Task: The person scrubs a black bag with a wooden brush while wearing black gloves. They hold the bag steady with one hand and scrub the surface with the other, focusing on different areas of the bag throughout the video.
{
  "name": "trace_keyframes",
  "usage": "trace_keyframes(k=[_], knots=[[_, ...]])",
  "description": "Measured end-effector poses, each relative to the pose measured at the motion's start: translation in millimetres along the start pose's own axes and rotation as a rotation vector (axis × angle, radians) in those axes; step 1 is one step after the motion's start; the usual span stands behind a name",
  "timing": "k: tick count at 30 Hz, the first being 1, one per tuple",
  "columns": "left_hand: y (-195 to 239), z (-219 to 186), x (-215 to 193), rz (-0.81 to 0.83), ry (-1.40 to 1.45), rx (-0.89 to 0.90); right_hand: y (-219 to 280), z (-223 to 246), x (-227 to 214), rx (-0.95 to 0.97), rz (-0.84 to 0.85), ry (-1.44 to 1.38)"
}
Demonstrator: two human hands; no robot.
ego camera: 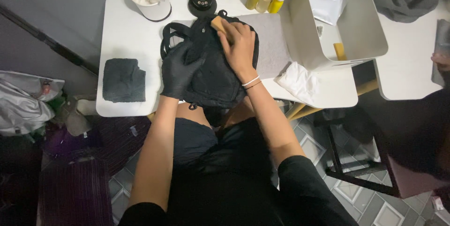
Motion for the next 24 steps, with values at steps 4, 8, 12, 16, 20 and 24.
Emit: trace_keyframes(k=[4, 8, 12, 16, 20, 24], knots=[[2, -5, -5, -0.013, 0.011, 0.042, -4, 2, -1, -0.008, -0.067, -0.05], [-10, 21, 2, -0.019, -0.045, 0.116, -7, 10, -5, -0.043, -0.027, -0.192], [-19, 48, 14, -0.082, -0.069, 0.223, -7, -1, -3, -0.051, -0.039, -0.038], [-17, 40, 9, -0.101, -0.086, 0.206, -9, 7, -3, -0.091, -0.054, -0.234], [-14, 38, 6, -0.089, -0.035, 0.2, -1, -2, 8, -0.106, 0.041, -0.05], [-21, 54, 14, -0.057, -0.017, 0.211, -2, -2, 4, -0.093, -0.023, 0.059]])
Point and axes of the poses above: each hand's wrist, its own y-axis away from the middle knuckle, its own x-axis out of the palm, z = x × y, the point moved 1 cm from there along -y, towards the middle knuckle, and after that the axes turned 12 degrees about -x, right-handed, at the moved point
